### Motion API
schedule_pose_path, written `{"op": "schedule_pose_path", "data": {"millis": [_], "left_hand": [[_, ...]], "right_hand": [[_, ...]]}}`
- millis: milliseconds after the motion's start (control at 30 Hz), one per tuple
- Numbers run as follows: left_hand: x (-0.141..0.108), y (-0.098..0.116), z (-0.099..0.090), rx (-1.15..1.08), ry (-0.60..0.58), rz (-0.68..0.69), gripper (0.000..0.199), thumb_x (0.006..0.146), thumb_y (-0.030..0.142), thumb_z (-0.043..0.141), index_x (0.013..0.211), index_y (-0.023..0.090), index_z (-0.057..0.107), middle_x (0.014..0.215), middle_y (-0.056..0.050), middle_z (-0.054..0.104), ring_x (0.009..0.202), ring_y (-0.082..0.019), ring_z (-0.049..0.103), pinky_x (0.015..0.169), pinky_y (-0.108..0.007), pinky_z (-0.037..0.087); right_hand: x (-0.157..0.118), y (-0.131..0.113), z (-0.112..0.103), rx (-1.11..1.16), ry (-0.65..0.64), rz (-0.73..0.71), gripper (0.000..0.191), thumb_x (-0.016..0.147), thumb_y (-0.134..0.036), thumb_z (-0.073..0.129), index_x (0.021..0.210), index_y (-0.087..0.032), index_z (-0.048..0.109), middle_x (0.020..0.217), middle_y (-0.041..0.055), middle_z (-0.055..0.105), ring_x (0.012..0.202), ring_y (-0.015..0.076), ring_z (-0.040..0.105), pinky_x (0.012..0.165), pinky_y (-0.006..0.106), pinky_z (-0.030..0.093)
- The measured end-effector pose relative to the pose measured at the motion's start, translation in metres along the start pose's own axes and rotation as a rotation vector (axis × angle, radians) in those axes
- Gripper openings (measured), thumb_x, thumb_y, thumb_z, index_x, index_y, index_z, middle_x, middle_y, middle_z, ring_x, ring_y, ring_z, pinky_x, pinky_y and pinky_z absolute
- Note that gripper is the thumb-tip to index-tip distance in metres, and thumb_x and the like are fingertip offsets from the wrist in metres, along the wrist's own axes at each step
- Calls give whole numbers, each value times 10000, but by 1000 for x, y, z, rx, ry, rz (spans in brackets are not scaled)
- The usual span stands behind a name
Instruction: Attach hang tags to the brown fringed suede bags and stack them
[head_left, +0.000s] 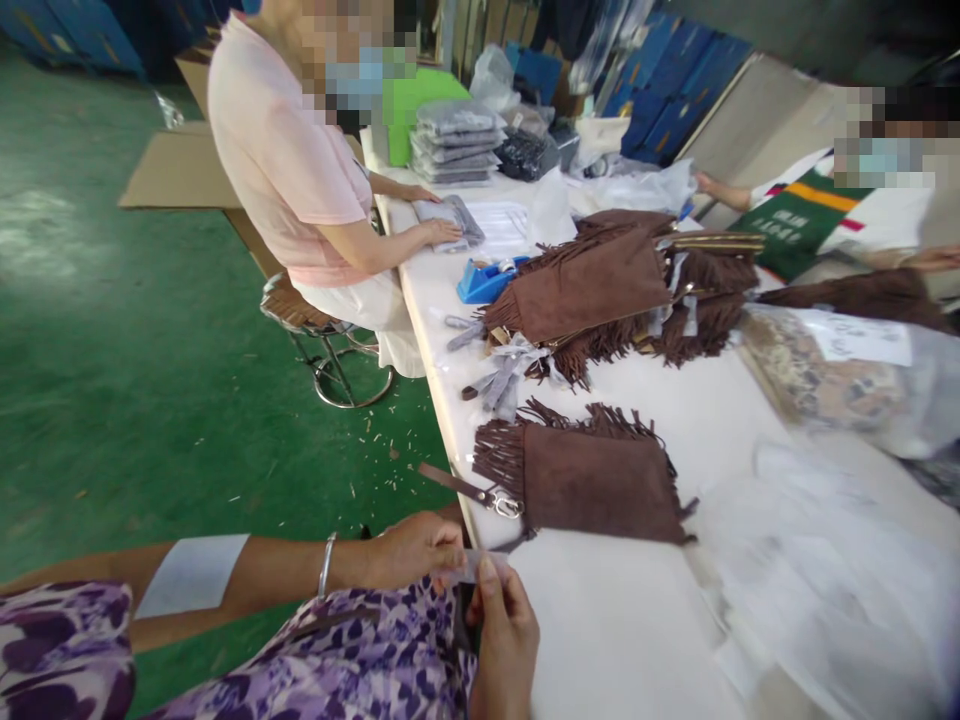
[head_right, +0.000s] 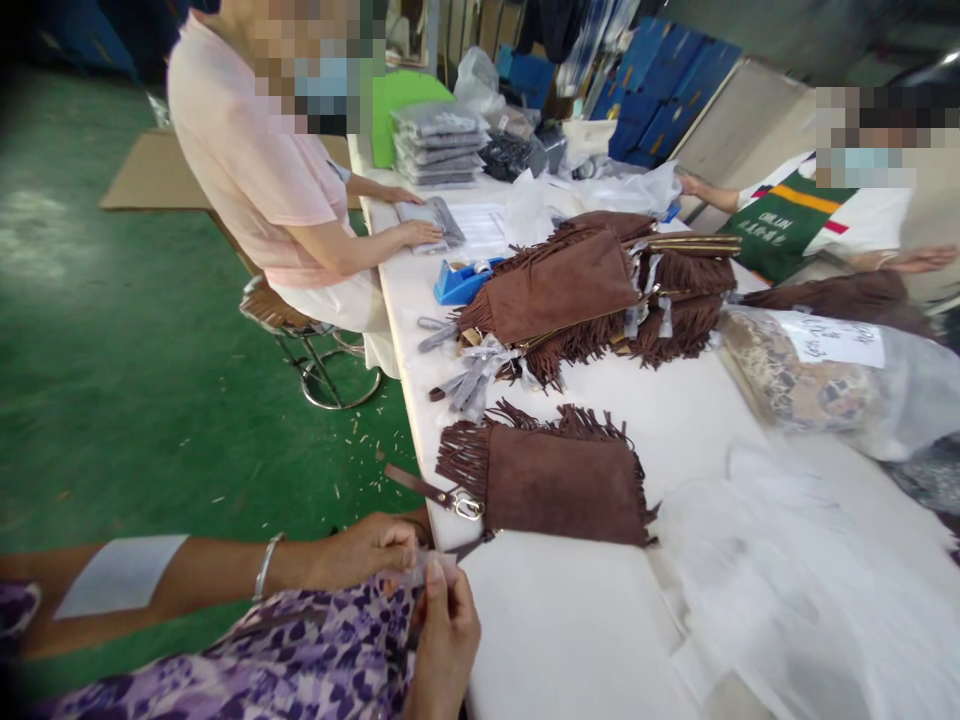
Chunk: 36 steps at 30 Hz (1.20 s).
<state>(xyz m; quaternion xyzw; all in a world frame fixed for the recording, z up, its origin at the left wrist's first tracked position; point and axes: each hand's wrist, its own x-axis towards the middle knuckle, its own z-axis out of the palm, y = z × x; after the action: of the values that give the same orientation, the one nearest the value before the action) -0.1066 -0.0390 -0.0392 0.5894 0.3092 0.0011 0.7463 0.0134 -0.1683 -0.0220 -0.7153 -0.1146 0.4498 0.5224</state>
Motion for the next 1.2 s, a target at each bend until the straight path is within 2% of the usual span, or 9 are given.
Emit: {"op": "schedule_pose_path", "data": {"millis": [100,267,433,567,667,867,1000,1067,1200], "left_hand": [[0,-4,5,-76,-31,27,600,728,747,615,745,147,594,699,-29,651,668,-151,606,626,-227,467],[1,-13,6,-244,-111,-81,507,626,583,806,792,152,597,675,-18,654,605,-166,626,583,-259,496],[-1,-12,4,-143,-97,-89,478,707,624,711,768,170,577,645,10,613,558,-147,597,564,-252,496],[-1,-2,2,125,3,-2,375,847,537,587,764,172,615,679,2,626,628,-133,592,622,-217,468],[1,3,1,218,38,48,289,857,443,585,767,177,654,703,0,648,685,-136,593,673,-211,461],[4,-2,2,75,-32,-87,290,679,439,741,703,158,674,693,-14,669,678,-167,613,614,-234,470],[4,-9,2,67,18,-147,328,582,426,817,702,167,656,694,-11,674,679,-175,630,600,-234,471],[5,-11,4,33,24,-150,354,580,439,823,711,168,639,679,-14,668,665,-181,637,586,-241,476],[6,-10,11,-46,-63,-117,338,690,471,746,711,168,598,649,-18,646,611,-185,635,557,-262,495]], "right_hand": [[-1,1,2,-56,108,-14,444,798,-638,611,736,-199,591,559,-68,417,562,109,368,518,228,314],[3,6,-7,-328,152,-56,495,791,-699,563,679,-218,532,604,-60,502,621,125,410,587,240,334],[7,6,-8,-430,182,-81,539,806,-732,499,626,-225,460,569,-60,473,603,131,415,585,248,324],[5,7,-11,-359,156,-81,532,839,-720,458,647,-226,488,558,-61,425,584,129,409,560,244,325],[2,11,-18,-367,154,-88,529,832,-724,459,692,-223,553,587,-43,485,632,145,451,598,245,357],[2,18,-25,-293,160,-47,528,745,-714,589,860,-205,665,682,-8,619,723,178,554,663,262,427],[3,24,-22,-37,164,21,578,728,-638,675,1092,-191,629,718,-13,651,667,156,572,638,256,465],[4,29,-20,93,93,62,652,716,-611,703,1189,-182,573,730,-13,655,651,152,576,615,256,473],[5,36,-17,147,-28,143,646,687,-604,729,1145,-167,597,670,-27,623,610,149,557,568,251,459]]}}
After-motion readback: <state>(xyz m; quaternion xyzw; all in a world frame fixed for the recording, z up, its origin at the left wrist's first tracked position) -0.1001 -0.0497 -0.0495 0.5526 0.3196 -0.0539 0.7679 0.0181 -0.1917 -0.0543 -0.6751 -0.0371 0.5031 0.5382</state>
